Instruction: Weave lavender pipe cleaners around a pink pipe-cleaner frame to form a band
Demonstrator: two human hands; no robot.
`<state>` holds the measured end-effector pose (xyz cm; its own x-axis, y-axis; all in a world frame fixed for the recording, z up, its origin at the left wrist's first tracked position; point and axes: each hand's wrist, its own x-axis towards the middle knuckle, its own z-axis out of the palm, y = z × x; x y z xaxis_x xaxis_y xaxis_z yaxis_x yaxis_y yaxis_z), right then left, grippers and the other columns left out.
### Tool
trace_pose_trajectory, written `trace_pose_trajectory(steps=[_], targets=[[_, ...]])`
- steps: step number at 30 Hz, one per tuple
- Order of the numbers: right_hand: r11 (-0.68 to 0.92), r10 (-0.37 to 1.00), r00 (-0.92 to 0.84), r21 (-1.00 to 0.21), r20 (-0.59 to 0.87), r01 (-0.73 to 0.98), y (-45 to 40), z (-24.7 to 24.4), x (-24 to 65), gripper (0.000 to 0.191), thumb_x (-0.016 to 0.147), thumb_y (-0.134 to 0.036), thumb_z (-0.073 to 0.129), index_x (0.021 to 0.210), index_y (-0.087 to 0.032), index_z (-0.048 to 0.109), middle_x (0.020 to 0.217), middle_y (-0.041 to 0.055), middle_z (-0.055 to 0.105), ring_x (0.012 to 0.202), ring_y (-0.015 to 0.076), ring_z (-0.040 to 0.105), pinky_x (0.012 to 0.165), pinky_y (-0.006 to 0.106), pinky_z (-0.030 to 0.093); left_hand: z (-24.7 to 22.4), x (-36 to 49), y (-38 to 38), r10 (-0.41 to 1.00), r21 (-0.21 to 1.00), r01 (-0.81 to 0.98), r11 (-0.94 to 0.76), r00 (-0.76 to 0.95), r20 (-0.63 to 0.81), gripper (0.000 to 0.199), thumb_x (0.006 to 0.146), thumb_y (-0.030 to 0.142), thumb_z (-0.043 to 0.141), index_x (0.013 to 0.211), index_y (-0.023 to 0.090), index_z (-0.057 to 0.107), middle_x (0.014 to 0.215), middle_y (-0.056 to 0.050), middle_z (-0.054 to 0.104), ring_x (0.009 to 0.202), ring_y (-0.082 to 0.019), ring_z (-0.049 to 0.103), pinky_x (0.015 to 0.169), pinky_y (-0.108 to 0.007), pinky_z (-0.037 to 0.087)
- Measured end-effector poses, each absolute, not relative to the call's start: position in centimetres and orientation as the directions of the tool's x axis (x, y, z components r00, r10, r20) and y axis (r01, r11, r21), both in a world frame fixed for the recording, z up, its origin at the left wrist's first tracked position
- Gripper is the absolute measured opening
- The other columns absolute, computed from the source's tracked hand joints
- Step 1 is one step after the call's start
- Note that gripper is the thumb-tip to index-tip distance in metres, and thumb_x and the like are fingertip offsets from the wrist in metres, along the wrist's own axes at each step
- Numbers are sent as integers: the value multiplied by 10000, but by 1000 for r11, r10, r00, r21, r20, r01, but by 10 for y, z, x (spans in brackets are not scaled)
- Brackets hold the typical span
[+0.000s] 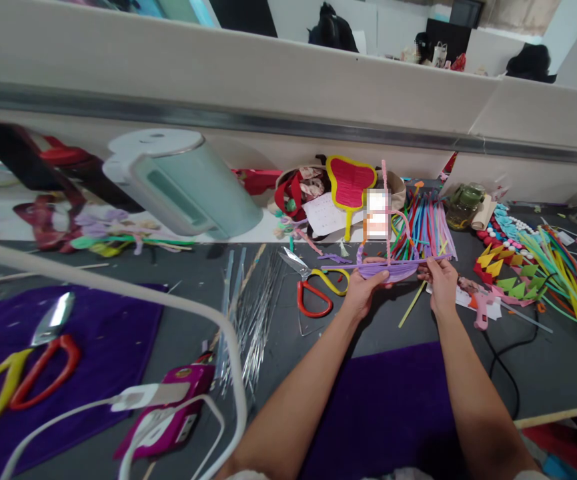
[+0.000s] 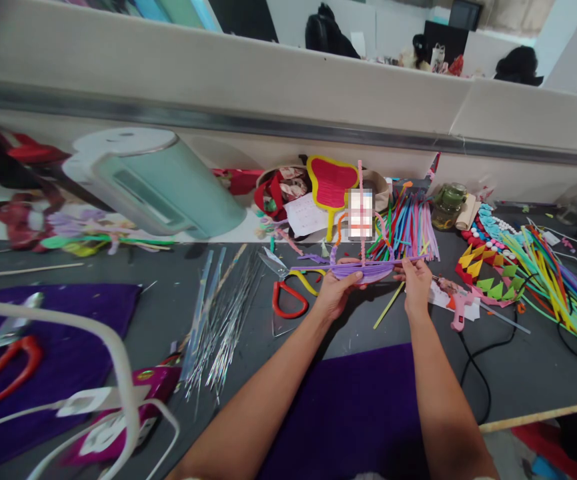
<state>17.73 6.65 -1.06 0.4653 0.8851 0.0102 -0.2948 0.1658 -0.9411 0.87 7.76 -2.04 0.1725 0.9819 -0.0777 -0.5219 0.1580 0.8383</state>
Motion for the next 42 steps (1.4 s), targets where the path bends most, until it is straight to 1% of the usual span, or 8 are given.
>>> trace_pose_trajectory(steps=[6, 10, 15, 18, 24, 34, 42], targets=[[164, 886, 463, -934, -2, -318, 67, -11, 177, 286, 682, -398, 729, 771, -160, 597, 684, 3, 661, 543, 109, 630, 442, 194, 510, -20, 9, 77, 984, 838, -528, 141, 170, -59, 420, 592, 258, 831, 932, 149, 610, 942, -58, 694, 665, -142, 650, 556, -258, 557], [163, 884, 467, -935, -4, -316, 67, -12, 177, 294, 678, -406, 734, 765, -164, 590, 663, -4, 657, 533, 109, 627, 438, 190, 513, -19, 9, 77, 982, 839, -523, 150, 175, -67, 433, 579, 271, 837, 928, 149, 612, 978, -66, 692, 690, -150, 657, 561, -260, 562], [165, 885, 465, -939, 5, -303, 68, -12, 177, 301, 685, -414, 728, 783, -163, 592, 673, -2, 655, 542, 107, 629, 435, 184, 508, -20, 9, 77, 982, 839, -522, 155, 170, -76, 470, 573, 272, 839, 962, 153, 605, 956, -64, 694, 705, -162, 662, 552, -258, 562], [162, 887, 462, -939, 4, -303, 67, -12, 176, 300, 687, -416, 726, 787, -167, 592, 680, -2, 657, 547, 109, 632, 439, 190, 511, -20, 9, 77, 984, 840, -523, 148, 165, -70, 455, 584, 266, 834, 964, 155, 610, 938, -58, 694, 696, -156, 657, 554, -256, 560], [157, 888, 459, -935, -6, -317, 67, -11, 175, 312, 674, -418, 741, 787, -168, 592, 683, -3, 649, 577, 119, 647, 436, 186, 517, -19, 9, 77, 986, 838, -530, 130, 157, -54, 436, 586, 271, 833, 943, 147, 613, 1028, -86, 686, 723, -163, 662, 556, -255, 557], [163, 890, 457, -932, -4, -325, 66, -9, 174, 300, 666, -405, 743, 777, -168, 596, 666, -15, 634, 544, 100, 622, 440, 181, 520, -20, 10, 78, 983, 838, -524, 152, 170, -72, 416, 583, 264, 837, 891, 143, 586, 914, -53, 681, 676, -153, 659, 541, -243, 561], [160, 888, 460, -930, -11, -331, 67, -8, 174, 297, 660, -392, 746, 775, -162, 596, 658, -21, 636, 535, 95, 621, 428, 169, 507, -23, 10, 79, 987, 832, -538, 136, 144, -69, 382, 594, 246, 829, 880, 131, 603, 921, -64, 692, 686, -162, 669, 527, -239, 562]])
